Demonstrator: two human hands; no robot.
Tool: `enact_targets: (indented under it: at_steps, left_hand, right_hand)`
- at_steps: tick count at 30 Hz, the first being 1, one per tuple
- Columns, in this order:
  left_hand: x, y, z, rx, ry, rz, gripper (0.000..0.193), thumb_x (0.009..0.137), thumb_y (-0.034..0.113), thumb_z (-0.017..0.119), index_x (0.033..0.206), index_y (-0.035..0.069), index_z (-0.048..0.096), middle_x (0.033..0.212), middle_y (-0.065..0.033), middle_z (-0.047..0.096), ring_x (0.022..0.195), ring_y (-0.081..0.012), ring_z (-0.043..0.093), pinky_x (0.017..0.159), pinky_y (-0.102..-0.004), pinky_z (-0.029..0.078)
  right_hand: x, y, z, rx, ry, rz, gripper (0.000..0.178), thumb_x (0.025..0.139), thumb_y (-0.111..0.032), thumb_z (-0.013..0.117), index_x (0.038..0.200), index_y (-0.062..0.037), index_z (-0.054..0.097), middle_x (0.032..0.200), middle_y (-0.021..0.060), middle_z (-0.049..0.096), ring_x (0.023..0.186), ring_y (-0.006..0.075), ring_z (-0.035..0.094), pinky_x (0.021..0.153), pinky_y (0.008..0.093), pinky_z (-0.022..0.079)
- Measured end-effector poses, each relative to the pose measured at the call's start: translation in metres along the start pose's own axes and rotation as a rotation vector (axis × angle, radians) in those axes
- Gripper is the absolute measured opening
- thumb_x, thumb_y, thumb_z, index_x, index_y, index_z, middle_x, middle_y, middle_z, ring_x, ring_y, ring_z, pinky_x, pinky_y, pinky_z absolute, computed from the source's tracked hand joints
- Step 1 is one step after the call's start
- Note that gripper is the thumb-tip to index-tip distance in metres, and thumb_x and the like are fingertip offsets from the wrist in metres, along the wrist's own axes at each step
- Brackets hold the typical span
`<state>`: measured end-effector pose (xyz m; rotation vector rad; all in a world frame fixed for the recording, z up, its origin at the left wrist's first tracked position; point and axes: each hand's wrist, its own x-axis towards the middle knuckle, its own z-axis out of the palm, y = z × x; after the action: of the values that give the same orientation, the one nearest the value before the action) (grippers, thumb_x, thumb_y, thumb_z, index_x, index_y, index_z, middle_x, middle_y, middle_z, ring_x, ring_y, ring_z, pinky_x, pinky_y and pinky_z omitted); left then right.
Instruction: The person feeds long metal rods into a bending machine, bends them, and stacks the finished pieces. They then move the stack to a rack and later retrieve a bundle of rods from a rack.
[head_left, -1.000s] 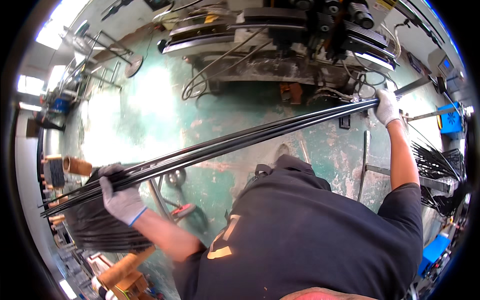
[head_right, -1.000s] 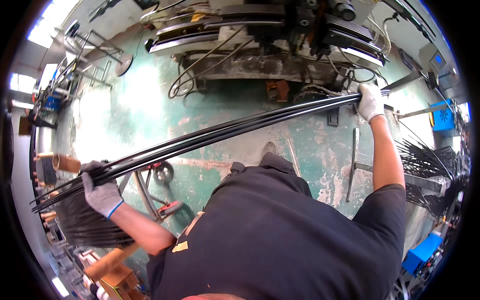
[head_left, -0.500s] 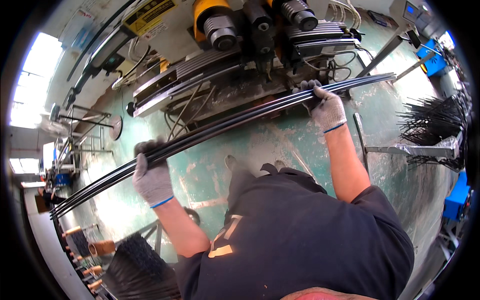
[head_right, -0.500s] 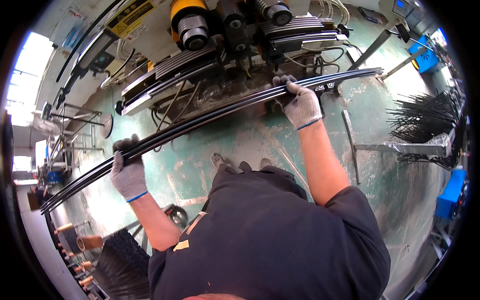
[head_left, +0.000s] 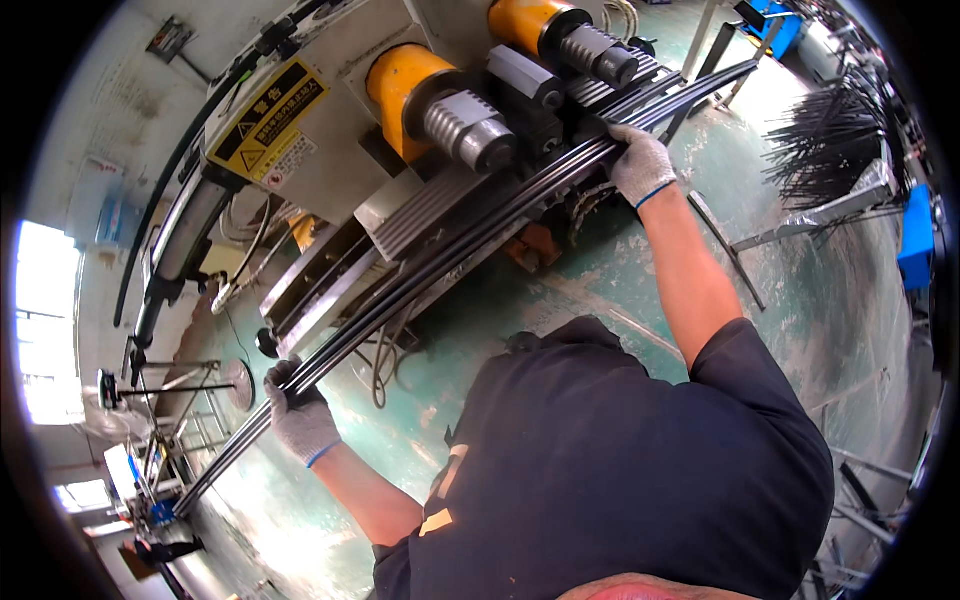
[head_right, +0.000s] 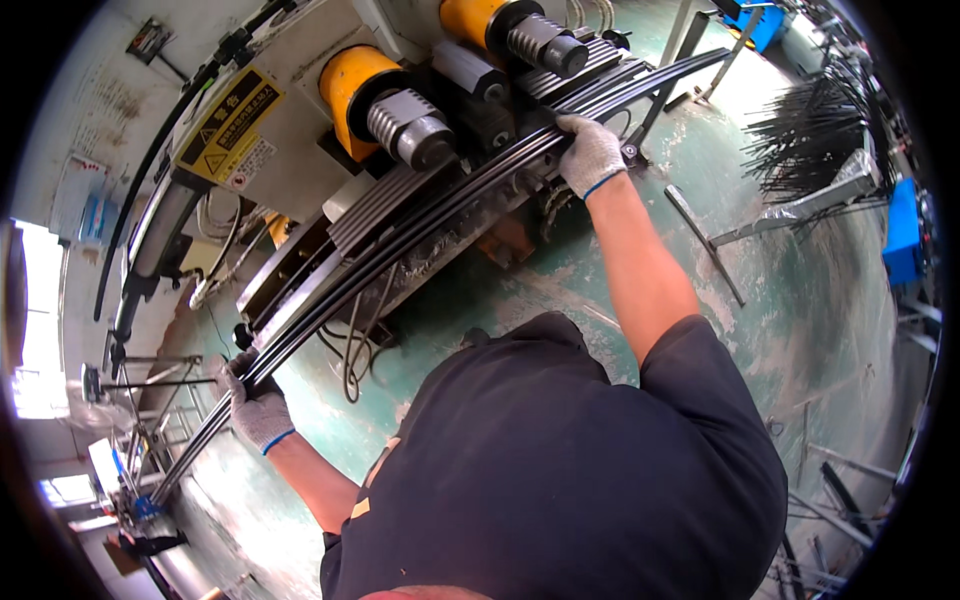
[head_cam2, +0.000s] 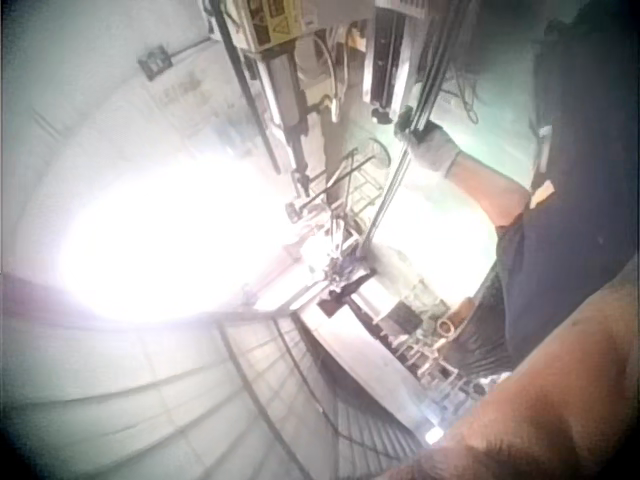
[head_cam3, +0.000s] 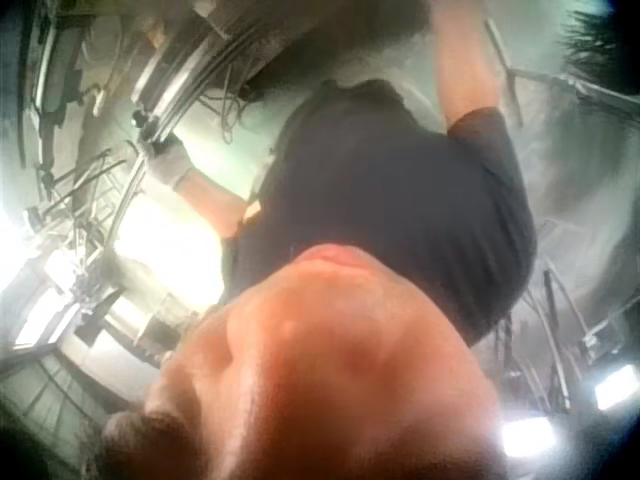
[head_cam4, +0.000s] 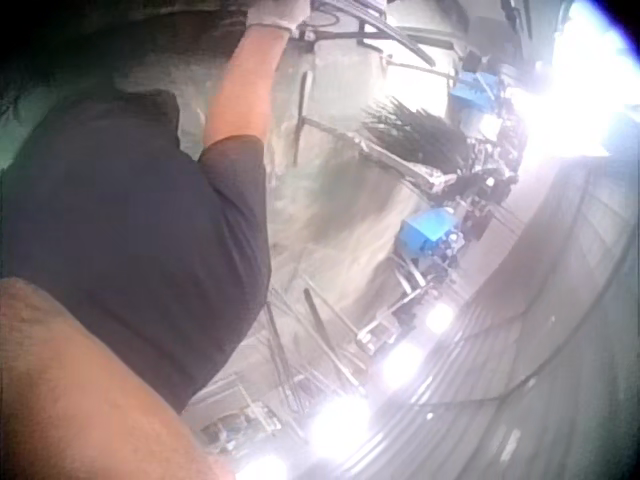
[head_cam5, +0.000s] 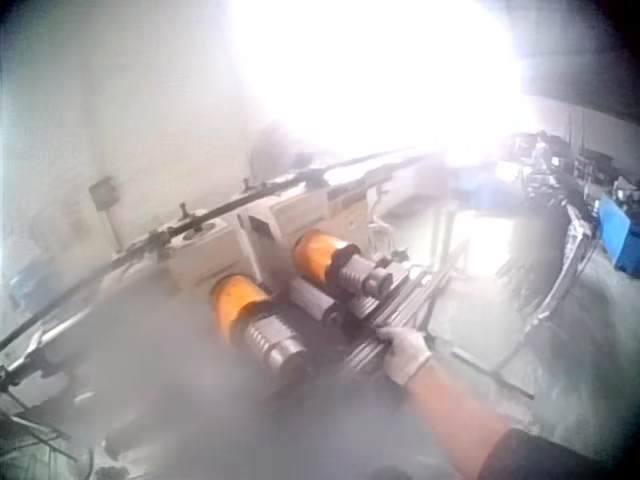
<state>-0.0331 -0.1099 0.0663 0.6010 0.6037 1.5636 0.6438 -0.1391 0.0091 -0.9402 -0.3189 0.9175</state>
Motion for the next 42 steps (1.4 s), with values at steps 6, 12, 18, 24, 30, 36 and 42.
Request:
enact_targets:
  at_steps: [6,12,18,24,30,36,42]
  left_hand:
    - [0.066,-0.02,-0.015,-0.089,0.165,-0.111,0.03,0.106,0.015,0.064,0.122,-0.009,0.07,0.122,-0.0222,0.075,0.122,-0.0399,0.069,0.117,-0.0546,0.052]
    - [0.096,-0.09,-0.02,-0.147,0.158,-0.262,0.03,0.104,0.023,0.069,0.116,-0.004,0.072,0.121,-0.0183,0.076,0.119,-0.0351,0.069,0.117,-0.0541,0.052]
    - [0.066,-0.14,0.094,-0.138,0.412,-0.424,0.039,0.106,0.034,0.069,0.12,-0.003,0.073,0.127,-0.0182,0.075,0.123,-0.0369,0.068,0.116,-0.0536,0.051]
    - [0.085,-0.084,0.02,-0.238,0.305,-0.24,0.048,0.112,0.038,0.052,0.12,-0.004,0.073,0.131,-0.0194,0.074,0.131,-0.04,0.063,0.12,-0.0593,0.045]
    - [0.095,-0.055,-0.025,-0.094,0.319,-0.085,0.041,0.113,0.031,0.052,0.126,-0.003,0.07,0.129,-0.0192,0.073,0.127,-0.035,0.065,0.118,-0.0517,0.048]
    - [0.106,-0.081,0.005,-0.06,0.573,-0.069,0.039,0.106,0.029,0.07,0.131,-0.001,0.069,0.132,-0.0153,0.072,0.126,-0.0311,0.067,0.117,-0.0462,0.051]
    - [0.101,-0.088,0.017,-0.19,0.507,-0.162,0.028,0.107,0.019,0.067,0.127,0.0,0.071,0.125,-0.0125,0.074,0.121,-0.0286,0.068,0.114,-0.0454,0.053]
  right_hand:
    - [-0.015,0.005,0.077,-0.339,0.079,-0.186,0.026,0.101,-0.003,0.064,0.127,-0.0019,0.07,0.114,0.0117,0.075,0.105,0.0261,0.074,0.096,0.0412,0.063]
    - [0.04,0.03,0.097,0.09,0.144,0.173,0.04,0.101,-0.038,0.07,0.12,-0.0036,0.076,0.125,0.0122,0.075,0.101,0.0287,0.07,0.096,0.0402,0.055]
    - [0.069,0.05,0.084,-0.556,0.218,0.021,0.034,0.101,-0.026,0.071,0.125,-0.0011,0.072,0.116,0.0116,0.077,0.101,0.0237,0.072,0.089,0.04,0.057]
    - [0.064,0.046,0.101,-0.085,0.463,0.086,0.04,0.1,-0.029,0.069,0.122,0.0044,0.072,0.112,0.0173,0.077,0.101,0.0276,0.074,0.086,0.0399,0.056]
    - [0.05,0.037,0.116,-0.444,0.564,0.054,0.042,0.098,-0.034,0.071,0.115,0.0039,0.074,0.103,0.0149,0.076,0.09,0.0269,0.073,0.08,0.0422,0.055]
    - [0.06,0.064,0.106,-0.19,0.537,-0.011,0.039,0.1,-0.033,0.067,0.116,0.0007,0.077,0.102,0.0174,0.079,0.093,0.0289,0.075,0.083,0.0422,0.056]
    - [0.081,0.065,0.09,-0.749,0.599,-0.003,0.035,0.098,-0.029,0.063,0.106,0.0004,0.08,0.1,0.0258,0.078,0.103,0.0399,0.076,0.08,0.0419,0.057]
